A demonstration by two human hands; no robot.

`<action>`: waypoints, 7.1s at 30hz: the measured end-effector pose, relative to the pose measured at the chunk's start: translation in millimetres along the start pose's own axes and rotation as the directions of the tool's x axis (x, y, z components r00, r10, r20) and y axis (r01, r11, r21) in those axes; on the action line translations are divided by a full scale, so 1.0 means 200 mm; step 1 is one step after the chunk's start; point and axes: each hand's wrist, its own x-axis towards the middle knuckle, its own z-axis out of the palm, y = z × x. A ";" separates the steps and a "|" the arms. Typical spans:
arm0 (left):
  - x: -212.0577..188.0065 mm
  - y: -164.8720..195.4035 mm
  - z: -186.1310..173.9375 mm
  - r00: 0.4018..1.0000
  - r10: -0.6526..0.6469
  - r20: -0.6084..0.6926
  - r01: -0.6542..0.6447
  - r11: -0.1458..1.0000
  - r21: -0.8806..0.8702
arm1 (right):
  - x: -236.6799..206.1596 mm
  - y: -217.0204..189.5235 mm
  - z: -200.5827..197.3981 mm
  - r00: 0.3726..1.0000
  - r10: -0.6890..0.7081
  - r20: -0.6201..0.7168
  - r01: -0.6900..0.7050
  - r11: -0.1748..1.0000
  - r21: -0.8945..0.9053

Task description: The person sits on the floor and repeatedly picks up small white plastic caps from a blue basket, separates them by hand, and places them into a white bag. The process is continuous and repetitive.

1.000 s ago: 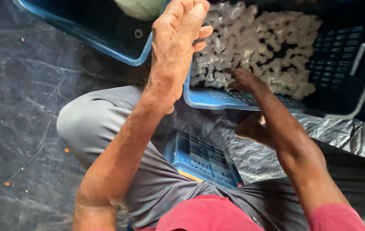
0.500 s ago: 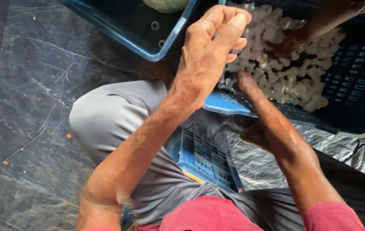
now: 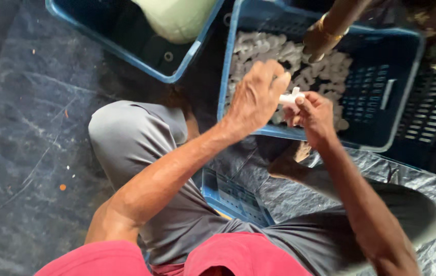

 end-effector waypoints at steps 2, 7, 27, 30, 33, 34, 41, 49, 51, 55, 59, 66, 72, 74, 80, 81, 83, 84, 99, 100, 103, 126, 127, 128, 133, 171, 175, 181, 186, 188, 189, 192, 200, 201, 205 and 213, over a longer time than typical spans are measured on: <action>-0.10 0.07 0.07 0.997 0.078 0.024 -0.078 0.997 0.005 | -0.16 -0.06 0.08 0.998 -0.054 -0.039 0.055 0.998 0.023; -0.19 0.16 0.16 0.958 0.179 0.225 -0.211 0.969 0.129 | -0.37 -0.06 0.19 0.953 -0.006 -0.303 0.044 0.992 0.119; -0.11 0.18 0.19 0.983 0.126 0.134 -0.145 0.980 0.138 | -0.45 -0.19 0.16 0.972 -0.061 -0.228 0.119 0.960 0.253; -0.12 0.19 0.19 0.967 0.210 0.148 -0.234 0.958 0.167 | -0.44 -0.19 0.12 0.990 0.081 -0.116 -0.067 0.991 0.119; -0.12 0.20 0.17 0.969 0.215 0.121 -0.234 0.956 0.177 | -0.45 -0.21 0.12 0.954 -0.299 0.034 0.288 0.939 0.186; -0.11 0.20 0.16 0.973 0.206 0.104 -0.222 0.959 0.177 | -0.45 -0.22 0.13 0.967 -0.255 0.021 0.241 0.935 0.259; -0.12 0.22 0.15 0.964 0.209 0.161 -0.238 0.953 0.188 | -0.45 -0.20 0.11 0.998 0.019 0.055 -0.041 0.904 0.426; -0.12 0.21 0.13 0.974 0.190 0.124 -0.215 0.949 0.230 | -0.44 -0.13 0.13 0.987 -0.146 0.066 0.111 0.920 0.375; -0.12 0.20 0.13 0.976 0.170 0.135 -0.197 0.955 0.221 | -0.45 -0.16 0.14 0.997 -0.065 0.041 0.042 0.905 0.424; -0.12 0.20 0.14 0.979 0.126 0.158 -0.161 0.958 0.238 | -0.48 -0.24 0.14 0.992 -0.128 0.022 0.104 0.889 0.446; -0.13 0.19 0.13 0.980 0.144 0.139 -0.169 0.966 0.194 | -0.49 -0.24 0.12 0.943 -0.331 -0.020 0.234 0.623 0.746; -0.14 0.17 0.18 0.976 0.164 0.145 -0.196 0.950 0.245 | -0.41 -0.10 0.17 0.983 0.125 0.133 -0.182 0.597 0.782; -0.14 0.14 0.16 0.969 0.174 0.177 -0.218 0.935 0.278 | -0.42 -0.17 0.09 0.945 -0.319 -0.074 0.273 0.644 0.715; -0.14 0.14 0.16 0.969 0.164 0.183 -0.212 0.936 0.281 | -0.42 -0.19 0.11 0.962 -0.271 -0.044 0.225 0.685 0.693; -0.16 0.13 0.19 0.965 0.199 0.171 -0.239 0.934 0.264 | -0.36 -0.03 0.26 0.961 0.238 0.138 -0.247 0.530 0.811; -0.15 0.13 0.19 0.967 0.196 0.164 -0.235 0.934 0.271 | -0.34 -0.01 0.25 0.968 0.180 0.177 -0.243 0.477 0.845; -0.14 0.12 0.15 0.971 0.185 0.150 -0.219 0.942 0.255 | -0.32 0.00 0.20 0.995 0.091 0.039 -0.093 0.718 0.690; -0.12 0.12 0.13 0.973 0.180 0.142 -0.210 0.950 0.232 | -0.31 -0.01 0.15 0.999 0.028 -0.016 -0.014 0.814 0.581; -0.02 0.10 0.08 0.830 0.450 0.329 -0.546 0.774 0.320 | -0.24 -0.08 -0.03 0.998 -0.033 -0.056 0.038 0.995 0.093; -0.01 0.11 0.08 0.934 0.269 0.236 -0.319 0.924 0.209 | -0.24 -0.06 -0.13 0.997 -0.052 -0.061 0.052 0.999 -0.001; 0.02 0.14 0.04 0.969 -0.120 0.216 0.096 0.988 0.119 | -0.32 -0.10 -0.46 0.913 -0.038 -0.406 0.117 0.978 0.172; 0.25 0.00 -0.33 0.935 -0.349 -0.058 0.261 0.791 -0.553 | 0.77 0.55 -0.08 0.982 -0.119 0.146 0.173 0.260 -0.950; 0.26 -0.01 -0.35 0.929 -0.365 -0.064 0.267 0.778 -0.569 | 0.81 0.62 -0.06 0.983 -0.085 0.160 0.174 0.191 -0.966; 0.26 -0.02 -0.37 0.930 -0.362 -0.072 0.260 0.782 -0.566 | 0.84 0.68 -0.05 0.982 -0.073 0.174 0.183 0.137 -0.974; 0.25 -0.06 -0.39 0.924 -0.376 -0.072 0.282 0.794 -0.539 | 0.83 0.72 0.00 0.977 -0.107 0.183 0.191 0.065 -0.979; -0.08 0.15 0.15 0.929 0.286 0.236 -0.355 0.870 0.343 | -0.45 -0.29 0.14 0.965 -0.227 -0.130 0.250 0.947 0.201; -0.06 0.13 0.15 0.950 0.237 0.203 -0.303 0.856 0.420 | -0.41 -0.29 0.13 0.866 -0.489 -0.106 0.489 0.779 0.393; -0.01 0.09 0.15 0.925 0.290 0.244 -0.377 0.772 0.512 | -0.33 -0.24 0.15 0.874 -0.483 -0.051 0.424 0.810 -0.406; 0.03 0.06 0.13 0.943 0.276 0.188 -0.334 0.776 0.535 | -0.30 -0.22 0.12 0.700 -0.714 -0.013 0.596 0.594 -0.540; 0.03 0.07 0.13 0.937 0.292 0.189 -0.348 0.757 0.553 | -0.31 -0.23 0.11 0.711 -0.703 0.004 0.574 0.577 -0.580; 0.02 0.07 0.13 0.928 0.314 0.202 -0.373 0.741 0.558 | -0.32 -0.23 0.11 0.716 -0.698 0.033 0.567 0.553 -0.610; 0.02 0.08 0.13 0.909 0.346 0.234 -0.417 0.720 0.555 | -0.34 -0.23 0.11 0.731 -0.672 0.119 0.563 0.496 -0.662; 0.05 0.06 0.09 0.922 0.334 0.197 -0.383 0.714 0.586 | -0.35 -0.20 0.13 0.765 -0.643 0.026 0.516 0.589 -0.622; 0.04 0.06 0.10 0.921 0.334 0.201 -0.386 0.715 0.583 | -0.35 -0.20 0.13 0.755 -0.652 0.066 0.548 0.573 -0.609; 0.04 0.07 0.10 0.915 0.353 0.196 -0.395 0.681 0.616 | -0.37 -0.22 0.13 0.693 -0.704 0.158 0.642 0.502 -0.579; -0.02 0.08 0.15 0.953 0.014 0.304 -0.145 0.899 0.414 | -0.33 -0.23 0.18 0.956 -0.286 -0.067 0.285 0.958 -0.023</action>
